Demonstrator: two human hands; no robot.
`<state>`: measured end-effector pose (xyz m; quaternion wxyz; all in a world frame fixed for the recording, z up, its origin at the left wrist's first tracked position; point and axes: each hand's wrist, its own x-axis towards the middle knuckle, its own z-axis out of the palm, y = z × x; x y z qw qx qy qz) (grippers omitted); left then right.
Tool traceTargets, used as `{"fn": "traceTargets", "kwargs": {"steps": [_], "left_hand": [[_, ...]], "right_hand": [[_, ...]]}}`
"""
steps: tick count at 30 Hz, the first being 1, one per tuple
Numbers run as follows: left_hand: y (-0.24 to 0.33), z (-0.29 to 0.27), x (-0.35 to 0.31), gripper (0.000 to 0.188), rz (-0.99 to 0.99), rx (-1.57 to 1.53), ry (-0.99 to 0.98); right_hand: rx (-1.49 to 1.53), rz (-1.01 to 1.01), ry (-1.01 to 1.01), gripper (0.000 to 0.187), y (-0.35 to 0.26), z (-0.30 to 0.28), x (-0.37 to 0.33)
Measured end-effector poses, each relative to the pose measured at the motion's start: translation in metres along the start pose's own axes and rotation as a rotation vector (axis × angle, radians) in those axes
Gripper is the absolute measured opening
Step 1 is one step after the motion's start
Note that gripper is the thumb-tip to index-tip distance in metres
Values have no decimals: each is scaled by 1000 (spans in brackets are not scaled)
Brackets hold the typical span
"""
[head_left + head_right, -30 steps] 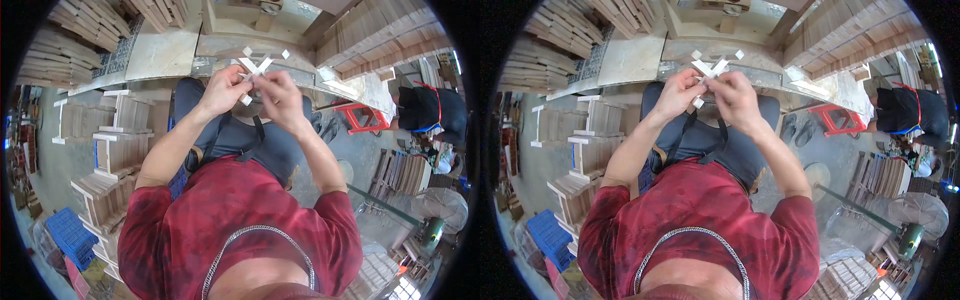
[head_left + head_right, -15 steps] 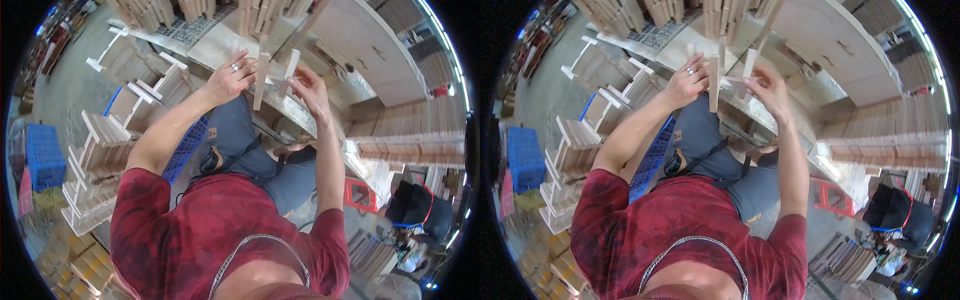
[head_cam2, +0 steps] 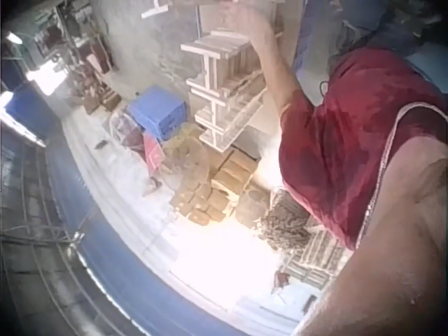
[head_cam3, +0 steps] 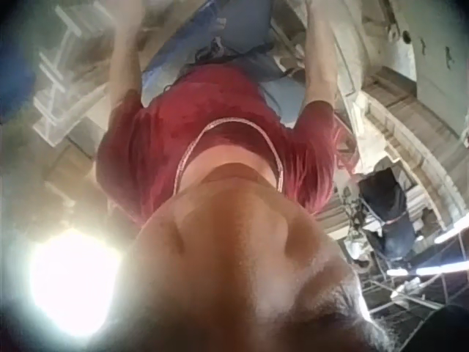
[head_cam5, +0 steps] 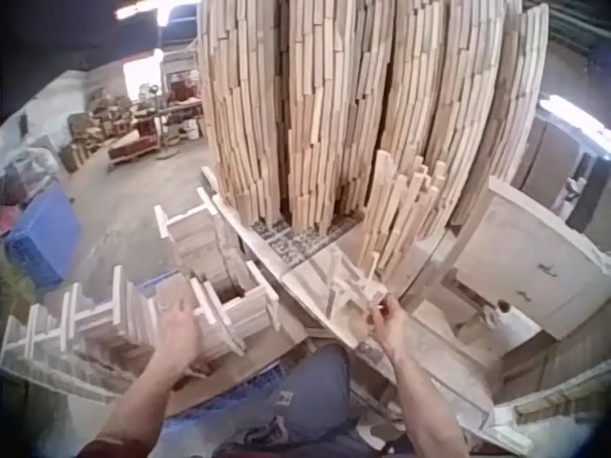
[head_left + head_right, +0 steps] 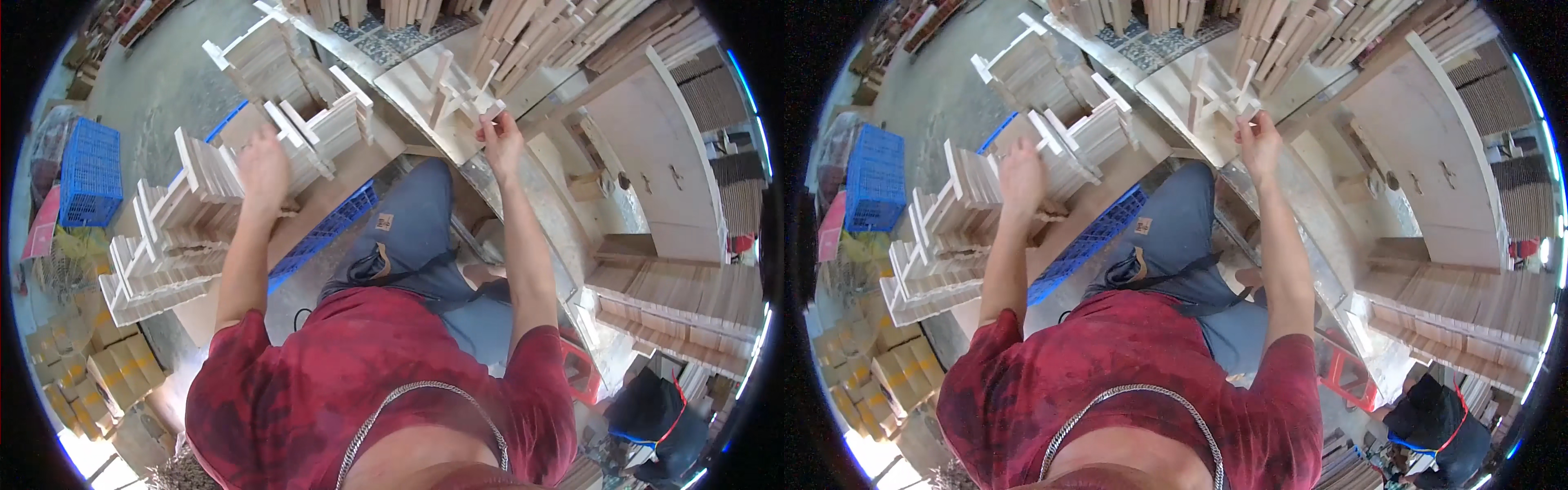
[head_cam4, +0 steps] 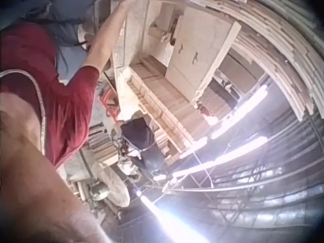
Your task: Assembling and stacking small wooden cross-shaped components in a furniture manufacturing facility.
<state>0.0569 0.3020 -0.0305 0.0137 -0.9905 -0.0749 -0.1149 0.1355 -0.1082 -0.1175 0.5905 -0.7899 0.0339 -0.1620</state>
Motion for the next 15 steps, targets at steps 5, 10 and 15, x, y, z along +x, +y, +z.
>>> {"fn": "traceTargets", "kwargs": {"steps": [5, 10, 15], "left_hand": [[-35, 47, 6, 13, 65, 121, -116], [-97, 133, 13, 28, 35, -241, -223], [-111, 75, 27, 23, 62, 151, -240]], "right_hand": [[-301, -46, 63, 41, -20, -33, -21], [-473, -321, 26, 9, -68, -122, -114], [-715, -651, 310, 10, -234, -248, -181]]}}
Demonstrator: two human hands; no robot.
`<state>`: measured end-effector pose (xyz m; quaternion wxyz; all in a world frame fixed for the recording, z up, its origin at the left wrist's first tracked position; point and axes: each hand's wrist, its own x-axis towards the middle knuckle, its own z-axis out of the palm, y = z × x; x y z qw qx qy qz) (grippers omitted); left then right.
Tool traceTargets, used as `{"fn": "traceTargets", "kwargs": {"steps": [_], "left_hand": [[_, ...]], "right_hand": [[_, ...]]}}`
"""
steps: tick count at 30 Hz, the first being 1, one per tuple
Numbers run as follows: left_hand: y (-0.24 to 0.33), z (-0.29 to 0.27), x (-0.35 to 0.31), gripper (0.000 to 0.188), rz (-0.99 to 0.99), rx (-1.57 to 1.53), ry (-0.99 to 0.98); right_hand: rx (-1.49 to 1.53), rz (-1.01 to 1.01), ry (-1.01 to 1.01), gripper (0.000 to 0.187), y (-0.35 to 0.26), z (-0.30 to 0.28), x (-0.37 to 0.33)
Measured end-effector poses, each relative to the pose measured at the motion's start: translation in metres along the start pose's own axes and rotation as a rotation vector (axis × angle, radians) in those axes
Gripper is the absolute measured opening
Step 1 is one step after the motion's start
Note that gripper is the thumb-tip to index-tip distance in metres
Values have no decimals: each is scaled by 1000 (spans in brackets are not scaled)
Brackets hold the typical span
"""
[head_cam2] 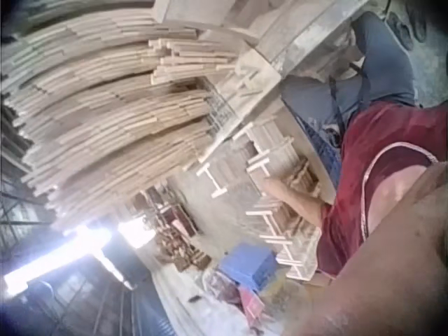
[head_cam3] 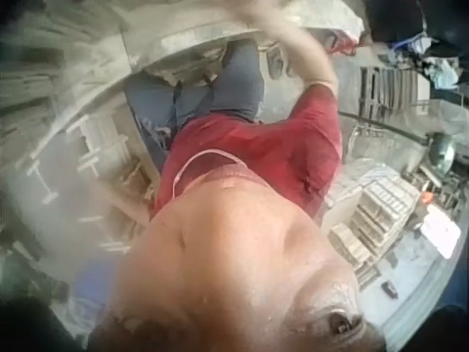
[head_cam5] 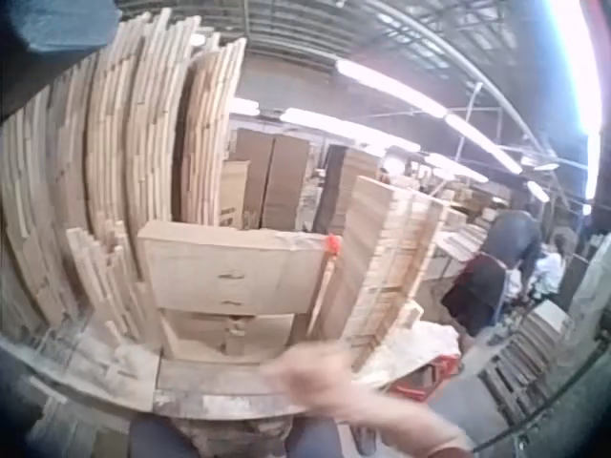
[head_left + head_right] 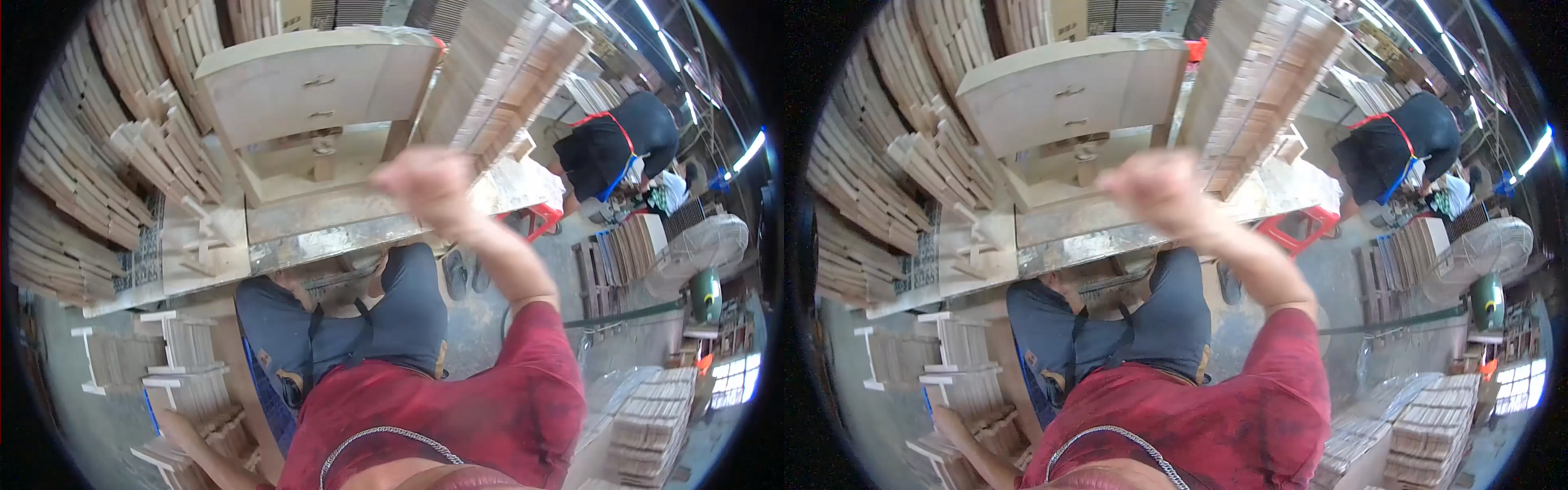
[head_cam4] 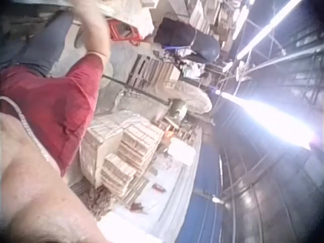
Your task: Assembling and stacking small wooden cross-shaped components in a furniture manufacturing facility.
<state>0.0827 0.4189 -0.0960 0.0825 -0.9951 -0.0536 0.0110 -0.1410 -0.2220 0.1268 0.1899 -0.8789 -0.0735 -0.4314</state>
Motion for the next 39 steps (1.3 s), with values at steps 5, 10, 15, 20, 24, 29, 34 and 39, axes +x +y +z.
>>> {"fn": "traceTargets", "kwargs": {"steps": [5, 10, 15, 20, 24, 29, 34, 39], "left_hand": [[21, -16, 17, 18, 79, -32, 31], [20, -29, 21, 15, 119, -54, 39], [25, -22, 12, 18, 188, 5, 65], [30, -21, -3, 26, 289, -80, 112], [34, -50, -7, 30, 130, -64, 94], [108, -173, -65, 34, 44, -953, 719], [160, -159, -40, 35, 666, -1814, 140], [252, -220, -118, 25, 878, -1634, -420]], "right_hand": [[-1141, 61, 300, 32, 23, -240, 80], [-876, 251, -187, 39, 130, -313, 111], [-924, 476, -188, 37, 130, -297, 113], [-977, 371, -74, 28, 88, -283, 113], [-916, 474, 133, 24, 50, -288, 105], [-544, 307, 83, 27, -24, -215, 58], [504, 723, -367, 33, -33, -19, -19], [1149, 1192, -171, 21, -18, 85, -112]]}}
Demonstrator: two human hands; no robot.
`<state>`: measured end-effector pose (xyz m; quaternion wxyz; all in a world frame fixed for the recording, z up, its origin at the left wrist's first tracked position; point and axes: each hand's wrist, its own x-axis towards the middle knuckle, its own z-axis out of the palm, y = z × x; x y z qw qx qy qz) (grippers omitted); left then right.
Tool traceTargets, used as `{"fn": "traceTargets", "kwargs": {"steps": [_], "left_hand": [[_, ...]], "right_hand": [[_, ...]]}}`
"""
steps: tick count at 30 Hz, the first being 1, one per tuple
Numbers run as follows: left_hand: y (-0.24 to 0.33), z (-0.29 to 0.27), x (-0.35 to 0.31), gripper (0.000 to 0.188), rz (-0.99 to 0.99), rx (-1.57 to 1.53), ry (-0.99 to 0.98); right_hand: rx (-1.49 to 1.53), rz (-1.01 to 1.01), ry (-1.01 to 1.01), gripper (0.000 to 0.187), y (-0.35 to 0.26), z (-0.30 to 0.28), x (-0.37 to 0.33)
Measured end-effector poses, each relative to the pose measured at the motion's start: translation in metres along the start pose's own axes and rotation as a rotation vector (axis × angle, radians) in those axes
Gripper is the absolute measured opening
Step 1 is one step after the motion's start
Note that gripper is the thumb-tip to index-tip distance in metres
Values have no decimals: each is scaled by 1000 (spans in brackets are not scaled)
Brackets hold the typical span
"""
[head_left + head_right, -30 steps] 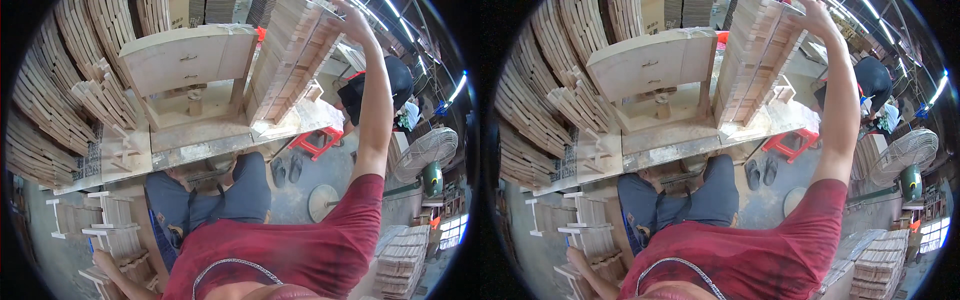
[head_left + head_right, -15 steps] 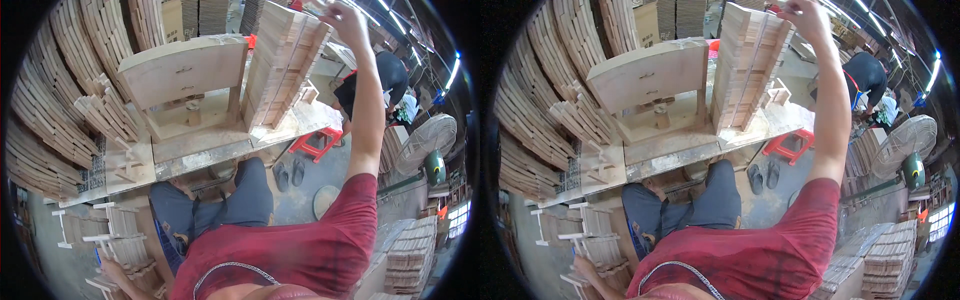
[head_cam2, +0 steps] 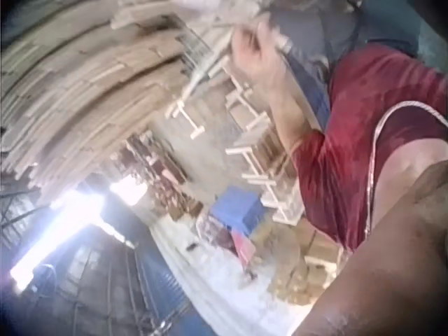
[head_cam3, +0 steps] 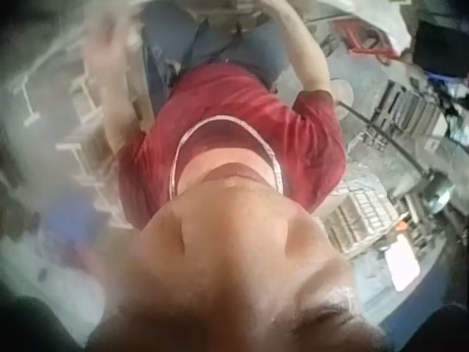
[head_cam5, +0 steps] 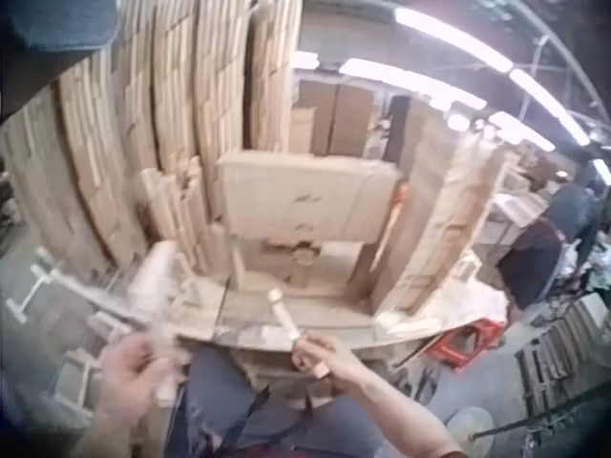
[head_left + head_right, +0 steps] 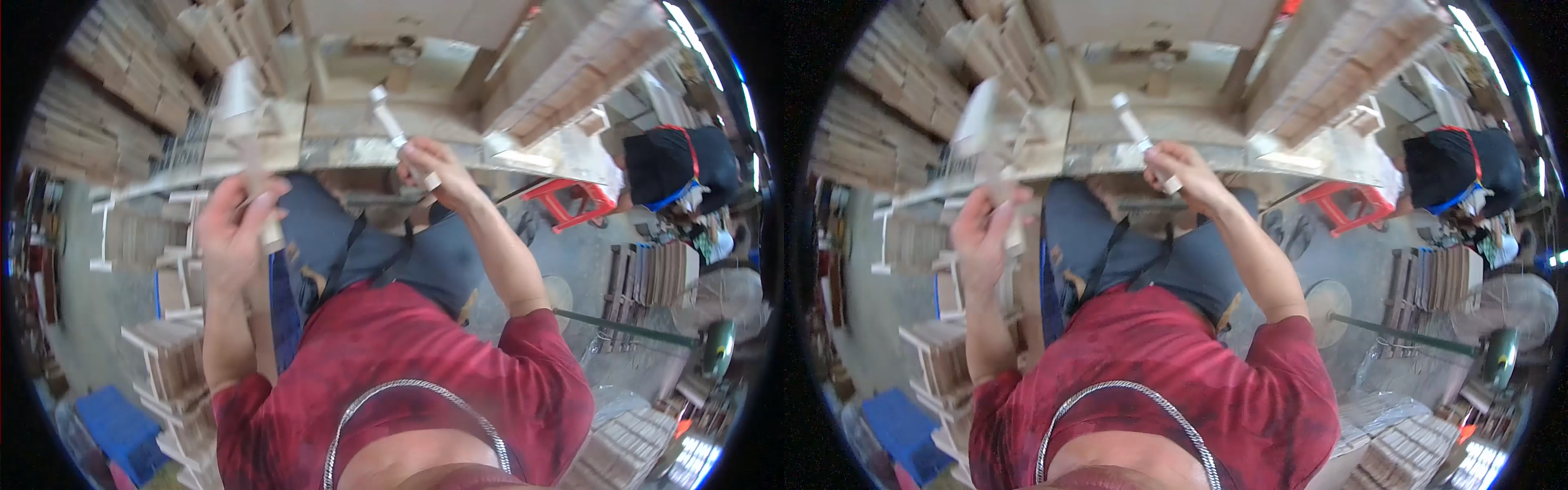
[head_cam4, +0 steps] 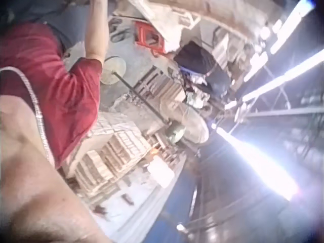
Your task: Assembling and stacking small wooden cross-shaped components in a furniture manufacturing facility.
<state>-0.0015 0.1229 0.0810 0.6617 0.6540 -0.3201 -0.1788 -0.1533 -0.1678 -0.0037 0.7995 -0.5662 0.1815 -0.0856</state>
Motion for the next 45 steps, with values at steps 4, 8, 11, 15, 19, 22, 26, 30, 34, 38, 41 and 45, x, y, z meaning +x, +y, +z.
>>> {"fn": "traceTargets", "kwargs": {"steps": [4, 8, 11, 15, 19, 22, 26, 30, 34, 38, 41, 45], "left_hand": [[-13, 22, 13, 24, -64, -2, -114], [-27, 42, 23, 23, 123, 281, -219], [-39, 60, 27, 25, 89, 340, -396], [-49, 75, 36, 28, -198, 147, -424], [-63, 72, 52, 29, -229, 148, -538], [-74, 71, 60, 29, -254, 159, -607], [-103, 67, 66, 26, -376, -119, -641], [-105, 67, 78, 24, -410, -191, -653], [-95, 67, 86, 26, -403, -201, -670], [-97, 66, 87, 27, -398, -140, -652], [-107, 66, 87, 28, -427, -210, -634], [-102, 72, 89, 36, -406, -212, -620]], "right_hand": [[163, 36, -107, 28, 13, 7, -1], [-117, -98, -6, 43, 17, 14, -19], [-155, -149, -22, 43, 19, 19, -24], [-162, -210, -37, 41, 29, 18, -21], [-164, -271, -29, 38, 33, 15, -17], [-140, -225, -34, 38, 31, 14, -15], [-97, -186, -62, 35, 37, 15, -9], [-337, -215, 6, 33, 19, 20, -4], [-42, -247, -70, 34, 14, 19, -3], [-30, -304, -15, 36, 24, 26, -3], [42, -251, -46, 37, 36, 17, 6], [113, -250, -100, 29, 34, 9, 12]]}}
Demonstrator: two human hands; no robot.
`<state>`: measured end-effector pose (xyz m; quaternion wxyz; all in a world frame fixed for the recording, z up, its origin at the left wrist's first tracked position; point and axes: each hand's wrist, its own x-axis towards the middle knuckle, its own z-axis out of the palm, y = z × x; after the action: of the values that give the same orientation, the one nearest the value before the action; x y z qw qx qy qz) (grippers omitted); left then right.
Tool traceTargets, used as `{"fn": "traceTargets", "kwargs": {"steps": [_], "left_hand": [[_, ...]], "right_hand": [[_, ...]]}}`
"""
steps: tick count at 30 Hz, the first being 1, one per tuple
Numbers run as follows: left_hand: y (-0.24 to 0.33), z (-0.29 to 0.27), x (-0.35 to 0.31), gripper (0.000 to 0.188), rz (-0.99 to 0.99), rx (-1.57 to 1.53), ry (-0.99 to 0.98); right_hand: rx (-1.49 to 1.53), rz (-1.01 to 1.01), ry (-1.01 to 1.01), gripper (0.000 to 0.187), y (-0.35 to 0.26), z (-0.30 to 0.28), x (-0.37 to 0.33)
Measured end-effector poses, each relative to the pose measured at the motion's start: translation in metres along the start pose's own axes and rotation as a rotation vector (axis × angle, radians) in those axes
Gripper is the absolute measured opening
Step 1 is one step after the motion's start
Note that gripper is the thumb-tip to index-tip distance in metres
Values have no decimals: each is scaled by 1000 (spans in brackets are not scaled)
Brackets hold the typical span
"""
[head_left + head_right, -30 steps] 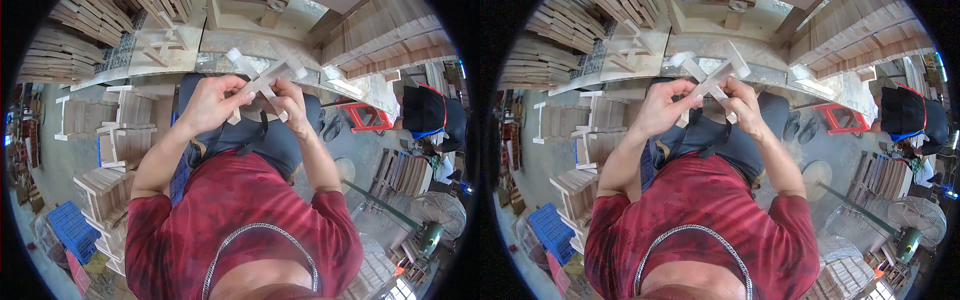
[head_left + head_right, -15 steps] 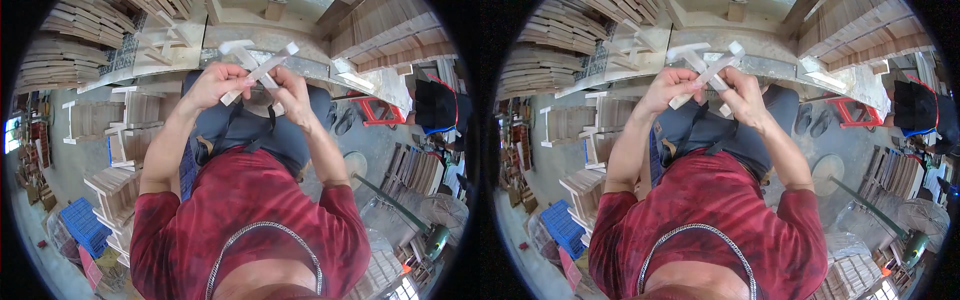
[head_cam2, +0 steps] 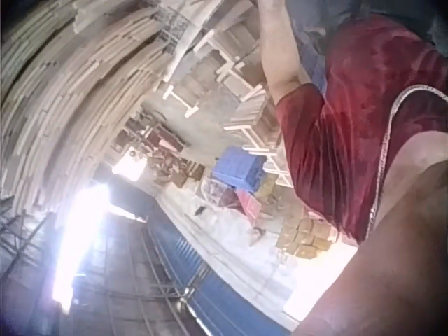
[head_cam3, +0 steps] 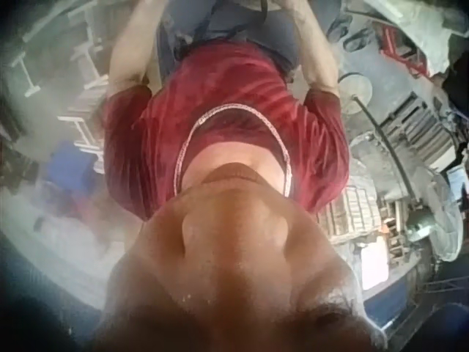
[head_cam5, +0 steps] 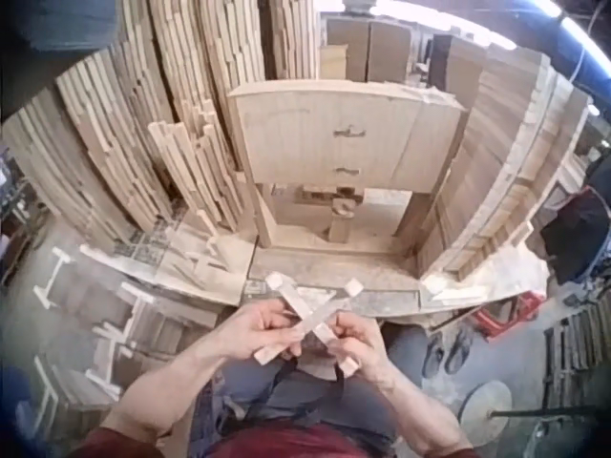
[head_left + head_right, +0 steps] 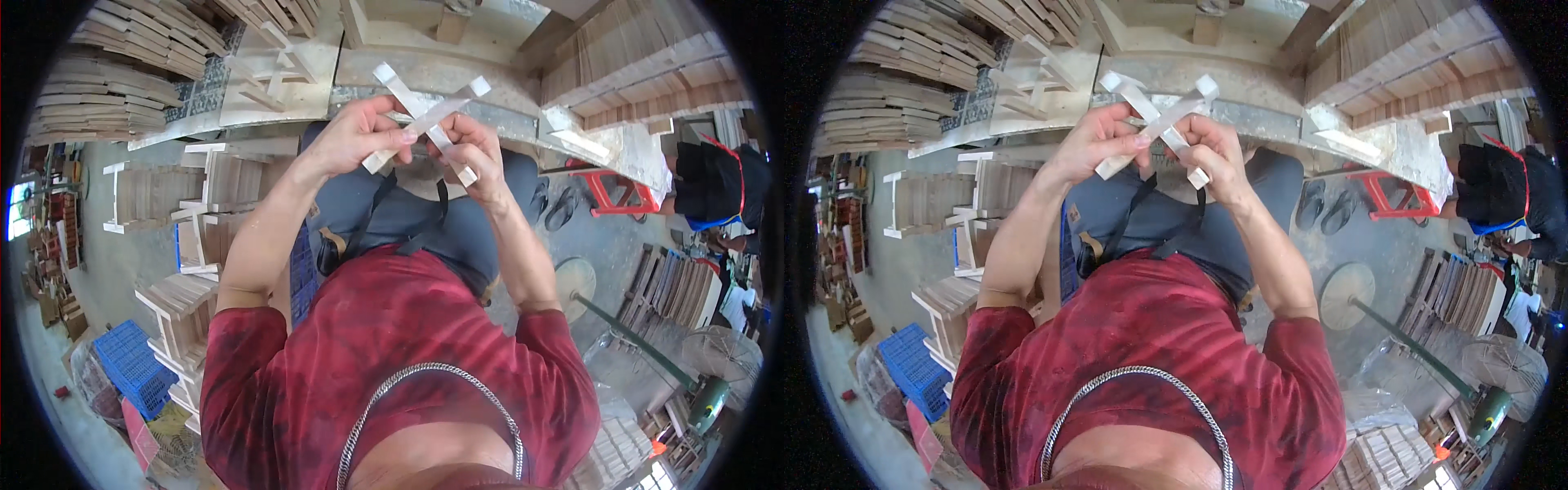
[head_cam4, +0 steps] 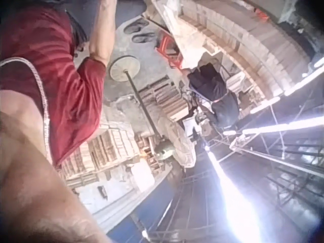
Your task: Assembling and stacking small wooden cross-shaped components in a furniture manufacturing facility.
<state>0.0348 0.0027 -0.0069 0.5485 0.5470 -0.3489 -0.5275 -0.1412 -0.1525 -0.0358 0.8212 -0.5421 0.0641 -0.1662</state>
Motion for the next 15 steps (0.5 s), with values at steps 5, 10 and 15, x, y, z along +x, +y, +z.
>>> {"fn": "traceTargets", "kwargs": {"steps": [5, 10, 15], "left_hand": [[6, 10, 3, 38, -82, 24, 11], [9, 15, 6, 32, 39, -32, 82], [-7, 12, 7, 29, 58, -48, 68]], "right_hand": [[-434, 292, 94, 37, -22, -7, 22], [-558, 302, 123, 39, -29, -8, 29], [-279, 290, 197, 47, -13, -6, 25]]}}
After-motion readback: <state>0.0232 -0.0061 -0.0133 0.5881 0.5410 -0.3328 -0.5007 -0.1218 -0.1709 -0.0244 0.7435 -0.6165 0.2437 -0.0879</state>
